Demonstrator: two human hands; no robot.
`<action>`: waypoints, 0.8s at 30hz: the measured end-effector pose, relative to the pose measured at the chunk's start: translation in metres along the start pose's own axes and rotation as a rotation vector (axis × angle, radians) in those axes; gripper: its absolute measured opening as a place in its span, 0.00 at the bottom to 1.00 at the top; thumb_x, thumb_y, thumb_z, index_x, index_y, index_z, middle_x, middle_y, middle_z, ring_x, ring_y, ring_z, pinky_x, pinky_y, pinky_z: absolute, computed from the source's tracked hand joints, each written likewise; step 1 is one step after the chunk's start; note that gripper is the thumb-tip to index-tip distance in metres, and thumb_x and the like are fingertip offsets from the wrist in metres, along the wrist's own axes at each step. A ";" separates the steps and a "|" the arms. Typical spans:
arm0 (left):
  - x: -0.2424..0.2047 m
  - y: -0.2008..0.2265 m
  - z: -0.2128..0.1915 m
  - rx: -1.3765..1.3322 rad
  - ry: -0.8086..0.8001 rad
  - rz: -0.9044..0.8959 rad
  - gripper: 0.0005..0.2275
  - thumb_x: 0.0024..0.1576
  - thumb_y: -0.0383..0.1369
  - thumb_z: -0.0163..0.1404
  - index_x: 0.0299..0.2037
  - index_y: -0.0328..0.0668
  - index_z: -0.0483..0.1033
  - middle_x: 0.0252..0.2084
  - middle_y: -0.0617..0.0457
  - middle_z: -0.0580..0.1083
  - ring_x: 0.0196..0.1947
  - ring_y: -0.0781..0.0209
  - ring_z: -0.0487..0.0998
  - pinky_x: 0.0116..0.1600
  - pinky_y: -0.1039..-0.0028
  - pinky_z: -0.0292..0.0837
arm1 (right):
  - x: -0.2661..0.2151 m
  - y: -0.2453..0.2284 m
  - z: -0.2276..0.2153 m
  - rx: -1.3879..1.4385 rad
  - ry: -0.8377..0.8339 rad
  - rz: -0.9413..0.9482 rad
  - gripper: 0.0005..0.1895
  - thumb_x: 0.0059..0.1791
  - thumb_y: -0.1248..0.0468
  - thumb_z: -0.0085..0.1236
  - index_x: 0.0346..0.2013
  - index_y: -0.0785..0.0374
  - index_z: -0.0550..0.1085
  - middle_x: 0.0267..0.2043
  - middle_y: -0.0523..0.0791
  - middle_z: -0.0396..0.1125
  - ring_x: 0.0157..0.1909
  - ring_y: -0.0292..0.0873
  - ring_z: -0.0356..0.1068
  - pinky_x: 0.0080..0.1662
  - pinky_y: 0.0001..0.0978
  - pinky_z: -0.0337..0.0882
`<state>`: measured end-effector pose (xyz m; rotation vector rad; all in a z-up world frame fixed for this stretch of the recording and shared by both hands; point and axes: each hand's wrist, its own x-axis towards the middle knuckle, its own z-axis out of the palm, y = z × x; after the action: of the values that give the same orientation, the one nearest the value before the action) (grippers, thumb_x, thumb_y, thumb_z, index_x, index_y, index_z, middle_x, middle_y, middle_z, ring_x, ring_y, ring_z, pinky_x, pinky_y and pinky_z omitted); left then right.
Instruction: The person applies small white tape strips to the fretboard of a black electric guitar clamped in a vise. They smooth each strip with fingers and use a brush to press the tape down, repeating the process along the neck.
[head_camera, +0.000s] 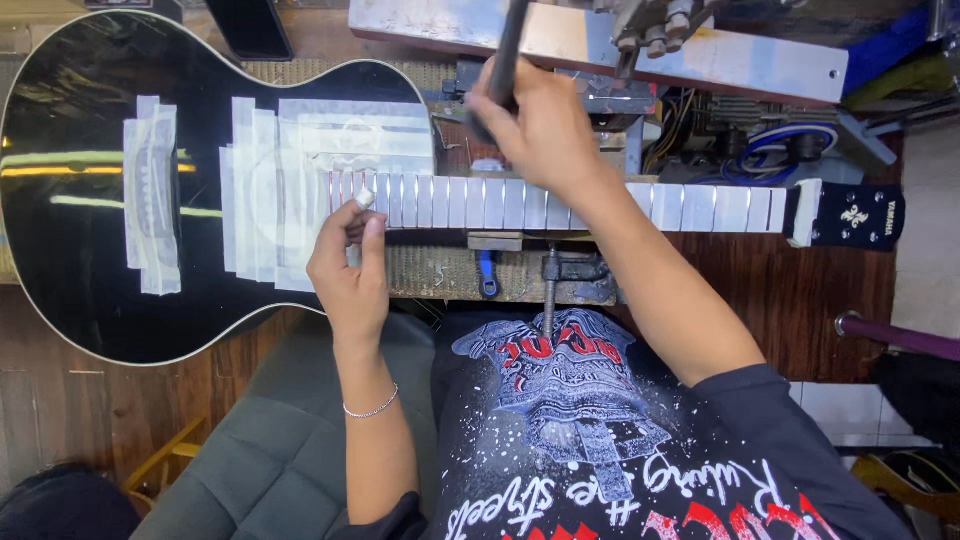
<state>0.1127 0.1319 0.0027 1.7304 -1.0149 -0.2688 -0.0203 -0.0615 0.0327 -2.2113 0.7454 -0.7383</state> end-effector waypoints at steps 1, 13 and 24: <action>-0.002 -0.002 0.000 0.006 0.002 -0.007 0.09 0.59 0.30 0.42 0.45 0.32 0.69 0.36 0.48 0.73 0.38 0.60 0.73 0.47 0.72 0.68 | -0.002 -0.017 -0.004 0.006 -0.007 0.001 0.06 0.49 0.61 0.47 0.29 0.58 0.67 0.30 0.42 0.69 0.29 0.43 0.69 0.36 0.37 0.66; 0.005 -0.035 -0.010 -0.292 0.327 -0.165 0.10 0.60 0.34 0.39 0.47 0.39 0.65 0.33 0.50 0.70 0.27 0.66 0.70 0.38 0.79 0.70 | 0.024 -0.058 0.039 0.510 -0.514 0.213 0.06 0.47 0.64 0.53 0.32 0.60 0.65 0.29 0.43 0.66 0.21 0.31 0.66 0.21 0.14 0.69; -0.001 -0.055 -0.011 -0.711 0.613 -0.127 0.07 0.60 0.30 0.36 0.46 0.41 0.60 0.33 0.45 0.67 0.24 0.62 0.65 0.35 0.77 0.66 | 0.063 -0.051 0.109 0.206 -0.178 -0.310 0.06 0.48 0.62 0.46 0.31 0.60 0.67 0.30 0.44 0.66 0.30 0.45 0.66 0.37 0.38 0.62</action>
<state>0.1463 0.1444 -0.0400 1.1056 -0.2939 -0.1358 0.1111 -0.0283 0.0227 -2.1889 0.2288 -0.7186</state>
